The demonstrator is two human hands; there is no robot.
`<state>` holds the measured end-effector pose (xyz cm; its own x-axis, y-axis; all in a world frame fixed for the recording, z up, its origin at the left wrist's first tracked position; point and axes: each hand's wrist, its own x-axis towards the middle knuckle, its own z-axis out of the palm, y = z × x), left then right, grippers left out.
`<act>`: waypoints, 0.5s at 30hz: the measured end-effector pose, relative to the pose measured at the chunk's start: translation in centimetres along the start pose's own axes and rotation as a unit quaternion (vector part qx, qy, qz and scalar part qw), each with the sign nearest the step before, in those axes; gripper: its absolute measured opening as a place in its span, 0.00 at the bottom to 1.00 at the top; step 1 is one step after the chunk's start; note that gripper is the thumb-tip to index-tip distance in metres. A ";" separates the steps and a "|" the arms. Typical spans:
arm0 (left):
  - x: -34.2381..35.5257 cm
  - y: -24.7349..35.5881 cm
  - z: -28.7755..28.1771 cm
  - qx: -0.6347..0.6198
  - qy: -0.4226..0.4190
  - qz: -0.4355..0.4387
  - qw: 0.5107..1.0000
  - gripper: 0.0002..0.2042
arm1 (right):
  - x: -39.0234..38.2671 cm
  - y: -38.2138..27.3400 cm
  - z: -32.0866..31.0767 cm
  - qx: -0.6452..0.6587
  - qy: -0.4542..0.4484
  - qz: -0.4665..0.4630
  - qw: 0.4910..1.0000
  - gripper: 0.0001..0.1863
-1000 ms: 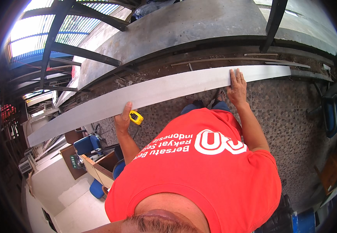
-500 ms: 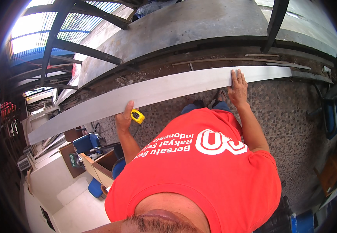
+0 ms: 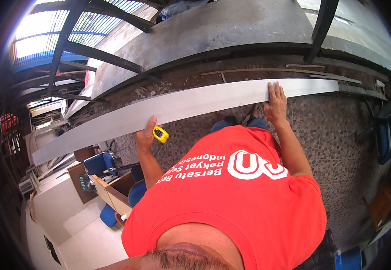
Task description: The person walks through a room, picks up a long white panel, and uses a tape measure to measure it. They then carry the panel to another area and place it against a tiled wall, continuing to measure and adjust its position.
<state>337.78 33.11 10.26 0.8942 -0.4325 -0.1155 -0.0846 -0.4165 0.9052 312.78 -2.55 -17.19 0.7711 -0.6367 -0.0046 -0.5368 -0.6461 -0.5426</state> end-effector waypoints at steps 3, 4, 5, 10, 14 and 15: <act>-0.2 0.1 0.3 -0.003 0.012 -0.004 1.000 0.16 | 0.0 0.0 -0.1 0.007 -0.005 -0.002 1.000 0.45; -0.2 0.2 0.4 -0.007 0.017 -0.007 1.000 0.16 | 0.0 0.0 -0.1 0.006 -0.004 -0.004 1.000 0.45; -0.2 0.2 0.4 -0.008 0.013 -0.012 1.000 0.16 | 0.0 0.0 -0.1 0.004 -0.004 -0.007 1.000 0.46; -0.3 0.3 0.4 -0.006 0.008 -0.014 1.000 0.16 | 0.3 -0.1 -0.7 0.017 -0.003 -0.032 0.999 0.46; -0.7 0.6 0.7 -0.020 0.017 -0.030 0.999 0.15 | 0.6 -0.3 -1.3 0.016 -0.019 -0.046 0.999 0.49; -0.8 0.6 0.7 -0.023 0.024 -0.037 0.999 0.15 | 0.9 -0.6 -1.2 0.018 -0.023 -0.055 0.998 0.49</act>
<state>336.69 32.61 10.62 0.9172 -0.3630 -0.1641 0.0018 -0.4080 0.9130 313.36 -3.29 -15.85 0.8402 -0.5420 0.0190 -0.4359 -0.6956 -0.5711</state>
